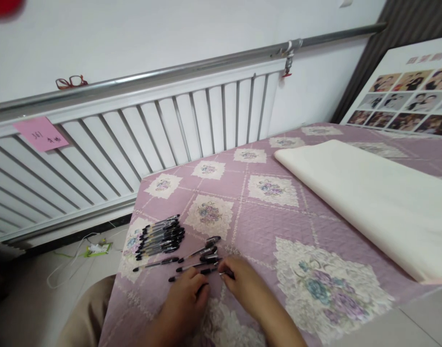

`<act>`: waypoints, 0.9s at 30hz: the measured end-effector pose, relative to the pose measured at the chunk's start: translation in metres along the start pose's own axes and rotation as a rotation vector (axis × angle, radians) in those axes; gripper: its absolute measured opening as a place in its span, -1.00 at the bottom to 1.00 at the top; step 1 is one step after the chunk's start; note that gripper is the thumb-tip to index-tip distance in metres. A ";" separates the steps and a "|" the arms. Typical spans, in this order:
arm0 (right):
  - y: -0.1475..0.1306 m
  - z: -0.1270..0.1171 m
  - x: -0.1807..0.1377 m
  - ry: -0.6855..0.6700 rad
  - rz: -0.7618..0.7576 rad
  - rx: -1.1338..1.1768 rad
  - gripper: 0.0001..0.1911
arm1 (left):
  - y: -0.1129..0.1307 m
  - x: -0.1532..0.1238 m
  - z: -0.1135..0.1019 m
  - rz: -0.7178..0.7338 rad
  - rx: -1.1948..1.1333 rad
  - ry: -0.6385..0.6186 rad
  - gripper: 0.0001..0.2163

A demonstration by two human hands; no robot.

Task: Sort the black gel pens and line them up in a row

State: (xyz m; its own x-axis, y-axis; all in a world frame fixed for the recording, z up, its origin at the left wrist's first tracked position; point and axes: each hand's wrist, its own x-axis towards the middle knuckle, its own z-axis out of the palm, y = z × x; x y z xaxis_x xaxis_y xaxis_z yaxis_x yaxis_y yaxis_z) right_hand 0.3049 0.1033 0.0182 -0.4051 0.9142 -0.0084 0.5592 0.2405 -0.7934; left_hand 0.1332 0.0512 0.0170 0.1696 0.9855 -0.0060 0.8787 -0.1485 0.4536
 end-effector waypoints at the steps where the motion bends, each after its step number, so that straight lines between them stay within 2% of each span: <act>1: 0.003 0.000 0.001 0.016 -0.002 -0.026 -0.91 | -0.001 0.000 0.001 0.005 0.024 0.003 -0.86; 7: 0.007 0.012 0.001 -0.031 -0.058 -0.074 -0.83 | 0.000 0.009 0.007 0.061 0.170 0.028 -0.87; 11: 0.009 0.013 0.001 -0.009 -0.066 -0.073 -0.82 | 0.001 0.016 0.009 0.098 0.252 0.023 -0.87; 16: 0.009 0.002 -0.001 0.044 -0.035 -0.037 -0.79 | -0.001 0.011 0.008 0.091 0.214 0.009 -0.94; 19: 0.008 -0.001 -0.001 0.052 -0.043 -0.047 -0.75 | -0.004 0.004 0.004 0.094 0.164 0.030 -0.89; 27: -0.004 0.010 0.001 0.053 -0.116 -0.115 -0.74 | -0.015 -0.007 0.001 0.087 0.180 0.053 -0.86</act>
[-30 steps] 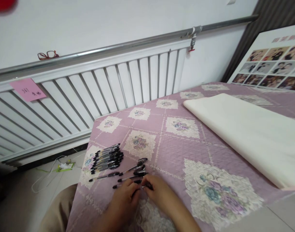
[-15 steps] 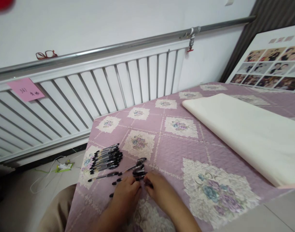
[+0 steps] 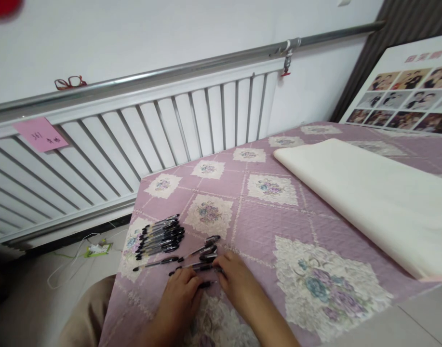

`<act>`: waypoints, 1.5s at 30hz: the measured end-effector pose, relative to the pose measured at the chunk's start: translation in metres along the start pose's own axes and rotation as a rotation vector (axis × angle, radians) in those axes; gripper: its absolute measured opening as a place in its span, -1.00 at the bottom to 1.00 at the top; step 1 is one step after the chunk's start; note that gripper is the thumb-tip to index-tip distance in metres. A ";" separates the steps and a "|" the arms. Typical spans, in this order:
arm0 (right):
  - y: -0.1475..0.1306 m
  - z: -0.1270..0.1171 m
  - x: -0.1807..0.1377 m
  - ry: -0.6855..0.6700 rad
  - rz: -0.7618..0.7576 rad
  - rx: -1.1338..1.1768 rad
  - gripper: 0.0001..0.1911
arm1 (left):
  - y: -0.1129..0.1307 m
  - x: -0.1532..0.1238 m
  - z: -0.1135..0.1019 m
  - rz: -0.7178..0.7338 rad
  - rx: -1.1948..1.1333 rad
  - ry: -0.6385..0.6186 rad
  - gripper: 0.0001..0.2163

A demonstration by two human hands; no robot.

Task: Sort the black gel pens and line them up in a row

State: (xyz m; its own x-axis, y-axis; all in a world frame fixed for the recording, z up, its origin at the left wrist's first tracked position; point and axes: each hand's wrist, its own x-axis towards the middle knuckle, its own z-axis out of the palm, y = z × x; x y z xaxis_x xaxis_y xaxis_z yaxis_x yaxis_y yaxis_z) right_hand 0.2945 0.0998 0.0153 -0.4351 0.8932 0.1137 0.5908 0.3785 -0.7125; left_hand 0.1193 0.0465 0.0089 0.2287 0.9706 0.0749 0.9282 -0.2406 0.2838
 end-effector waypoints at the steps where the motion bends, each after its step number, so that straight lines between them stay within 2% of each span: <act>1: -0.003 0.002 0.001 -0.002 -0.009 0.000 -0.73 | 0.001 0.001 0.001 0.003 0.005 0.002 -0.85; 6: -0.008 0.003 0.004 -0.005 -0.037 -0.011 -0.69 | 0.006 0.011 0.006 -0.009 0.021 0.044 -0.84; 11: 0.003 0.001 0.005 0.018 0.037 -0.131 -0.83 | 0.007 0.017 0.008 -0.005 0.019 0.067 -0.88; 16: -0.003 0.001 0.007 0.010 0.040 -0.192 -0.88 | 0.002 0.010 0.003 0.019 -0.055 0.180 -0.83; 19: -0.009 -0.002 0.009 0.056 0.009 -0.164 -0.90 | -0.017 0.003 -0.006 0.032 -0.088 0.255 -0.81; 23: -0.014 -0.006 0.010 0.094 0.000 -0.144 -0.90 | -0.062 -0.004 -0.017 -0.047 0.021 0.350 -0.77; 26: -0.015 -0.005 0.010 0.120 -0.021 -0.132 -0.89 | -0.088 -0.008 -0.018 -0.108 0.113 0.331 -0.76; 30: -0.015 0.000 0.011 0.175 -0.073 -0.106 -0.87 | -0.100 -0.011 -0.016 -0.222 0.169 0.288 -0.76; 32: -0.015 0.003 0.012 0.193 -0.087 -0.101 -0.88 | -0.100 -0.011 -0.016 -0.235 0.149 0.266 -0.76; 35: -0.017 0.008 0.014 0.198 -0.087 -0.084 -0.90 | -0.097 -0.012 -0.018 -0.174 0.035 0.253 -0.76; 38: -0.023 0.013 0.013 0.176 -0.075 -0.022 -0.91 | -0.083 -0.014 -0.022 -0.110 -0.086 0.239 -0.76; 42: -0.038 0.018 0.011 0.076 -0.080 0.089 -0.77 | -0.050 -0.014 -0.031 -0.025 -0.153 0.126 -0.75; 45: -0.046 0.020 0.010 -0.046 -0.115 0.121 -0.78 | -0.031 -0.011 -0.039 0.023 -0.129 0.089 -0.76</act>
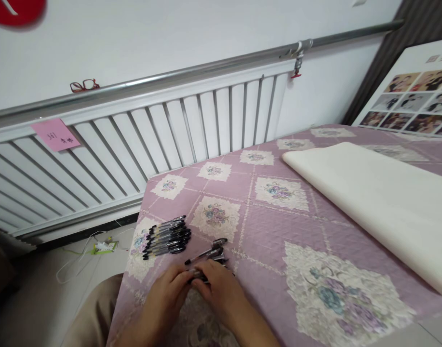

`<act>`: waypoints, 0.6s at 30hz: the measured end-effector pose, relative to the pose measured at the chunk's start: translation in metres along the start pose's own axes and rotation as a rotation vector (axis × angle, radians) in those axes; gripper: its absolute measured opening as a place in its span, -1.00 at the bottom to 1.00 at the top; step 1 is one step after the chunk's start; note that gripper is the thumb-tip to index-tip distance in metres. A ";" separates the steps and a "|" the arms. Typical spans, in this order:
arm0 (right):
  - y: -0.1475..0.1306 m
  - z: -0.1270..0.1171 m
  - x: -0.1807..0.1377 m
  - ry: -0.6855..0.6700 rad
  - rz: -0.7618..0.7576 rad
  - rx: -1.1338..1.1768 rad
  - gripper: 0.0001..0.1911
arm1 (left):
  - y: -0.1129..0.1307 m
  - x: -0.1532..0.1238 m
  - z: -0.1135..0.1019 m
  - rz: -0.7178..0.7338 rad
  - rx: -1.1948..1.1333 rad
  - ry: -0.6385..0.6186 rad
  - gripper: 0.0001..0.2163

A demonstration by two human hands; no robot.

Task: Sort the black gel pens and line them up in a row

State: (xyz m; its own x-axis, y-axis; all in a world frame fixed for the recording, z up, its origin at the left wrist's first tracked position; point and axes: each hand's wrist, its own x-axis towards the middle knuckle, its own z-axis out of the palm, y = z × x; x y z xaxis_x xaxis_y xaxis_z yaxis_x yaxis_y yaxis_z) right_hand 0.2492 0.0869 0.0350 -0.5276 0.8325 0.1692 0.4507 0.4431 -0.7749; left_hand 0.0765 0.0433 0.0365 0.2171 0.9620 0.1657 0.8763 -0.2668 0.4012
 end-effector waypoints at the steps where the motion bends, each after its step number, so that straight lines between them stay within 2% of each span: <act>1: -0.001 0.000 0.000 -0.030 -0.001 0.001 -0.81 | 0.003 0.002 -0.002 0.003 0.016 -0.006 -0.75; 6: 0.001 -0.007 0.001 -0.042 0.038 -0.072 -0.83 | 0.005 0.008 -0.010 -0.033 0.074 -0.128 -0.78; 8: 0.000 -0.007 0.000 -0.043 0.008 -0.145 -0.86 | 0.007 0.009 -0.011 -0.049 0.083 -0.181 -0.78; 12: -0.004 0.002 -0.001 -0.081 -0.089 -0.376 -0.90 | 0.012 0.008 -0.007 -0.061 0.103 -0.233 -0.75; 15: -0.004 0.011 -0.003 -0.144 -0.071 -0.526 -0.87 | 0.014 0.007 -0.003 -0.062 0.144 -0.277 -0.76; 18: -0.004 0.013 -0.005 -0.202 -0.049 -0.551 -0.88 | 0.014 0.004 0.000 -0.069 0.195 -0.331 -0.77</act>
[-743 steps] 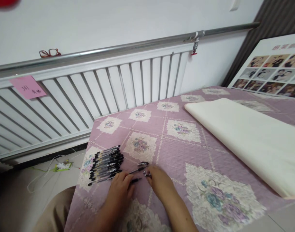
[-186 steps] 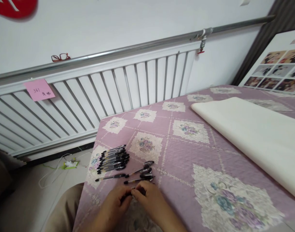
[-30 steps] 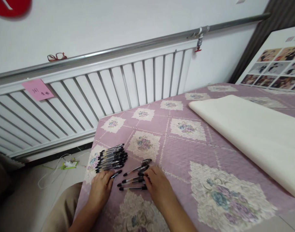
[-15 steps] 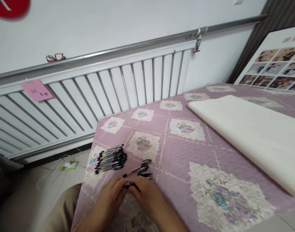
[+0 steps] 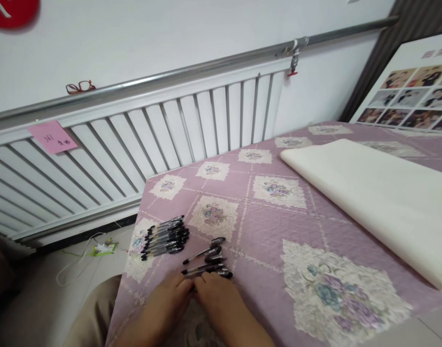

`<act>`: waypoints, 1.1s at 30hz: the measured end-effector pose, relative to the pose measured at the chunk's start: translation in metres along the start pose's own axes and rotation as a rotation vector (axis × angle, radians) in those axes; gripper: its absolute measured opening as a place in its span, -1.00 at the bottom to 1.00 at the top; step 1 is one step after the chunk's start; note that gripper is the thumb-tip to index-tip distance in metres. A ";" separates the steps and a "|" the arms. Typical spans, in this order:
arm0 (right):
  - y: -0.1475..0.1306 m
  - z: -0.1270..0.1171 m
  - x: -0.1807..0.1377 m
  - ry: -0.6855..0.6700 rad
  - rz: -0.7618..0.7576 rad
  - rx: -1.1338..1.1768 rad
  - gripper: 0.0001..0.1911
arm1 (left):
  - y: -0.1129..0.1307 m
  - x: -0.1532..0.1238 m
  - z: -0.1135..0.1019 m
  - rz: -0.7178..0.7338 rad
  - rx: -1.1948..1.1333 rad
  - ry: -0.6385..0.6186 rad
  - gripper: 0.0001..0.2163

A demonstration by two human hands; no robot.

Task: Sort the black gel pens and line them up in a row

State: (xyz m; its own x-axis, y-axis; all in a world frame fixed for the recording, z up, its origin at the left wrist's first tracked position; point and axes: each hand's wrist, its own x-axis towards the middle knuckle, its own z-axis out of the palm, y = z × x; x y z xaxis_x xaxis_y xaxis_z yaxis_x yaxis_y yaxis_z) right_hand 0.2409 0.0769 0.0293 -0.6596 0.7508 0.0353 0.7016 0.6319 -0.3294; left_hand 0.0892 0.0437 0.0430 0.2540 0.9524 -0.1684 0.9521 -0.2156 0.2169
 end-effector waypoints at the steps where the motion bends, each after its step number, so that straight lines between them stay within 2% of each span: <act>1: 0.000 0.000 -0.001 -0.017 -0.004 0.010 -0.90 | 0.000 -0.001 0.000 -0.003 0.004 -0.014 -0.77; 5: 0.003 -0.005 -0.001 -0.067 -0.018 0.038 -0.92 | -0.001 -0.006 -0.003 0.014 -0.039 -0.023 -0.74; 10: 0.020 -0.017 -0.005 -0.051 0.048 0.104 -0.93 | -0.010 -0.012 -0.013 -0.019 -0.088 -0.006 -0.72; 15: 0.039 -0.026 -0.012 0.110 0.105 0.237 -0.84 | -0.022 -0.015 -0.012 0.005 -0.260 0.090 -0.74; 17: 0.038 -0.027 -0.015 0.121 0.113 0.274 -0.83 | -0.024 -0.013 -0.007 0.023 -0.336 0.124 -0.75; 22: 0.031 -0.024 -0.019 0.108 0.060 0.301 -0.91 | -0.018 -0.010 0.004 -0.001 -0.444 0.160 -0.74; 26: 0.033 -0.019 -0.023 0.119 0.037 0.326 -0.92 | -0.010 -0.011 0.012 0.011 -0.524 0.115 -0.70; 30: 0.038 -0.015 -0.028 0.073 0.098 0.256 -0.86 | -0.002 -0.011 0.016 0.052 -0.533 0.070 -0.70; 33: 0.046 -0.016 -0.035 0.101 0.162 0.237 -0.75 | 0.006 -0.008 0.020 0.124 -0.537 0.078 -0.72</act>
State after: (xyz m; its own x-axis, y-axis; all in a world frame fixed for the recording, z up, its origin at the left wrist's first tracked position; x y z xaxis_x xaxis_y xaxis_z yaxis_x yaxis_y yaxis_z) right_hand 0.3000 0.0827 0.0278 -0.5057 0.8610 0.0535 0.7055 0.4485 -0.5487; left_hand 0.0961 0.0309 0.0265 0.3260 0.9444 -0.0428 0.6897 -0.2066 0.6940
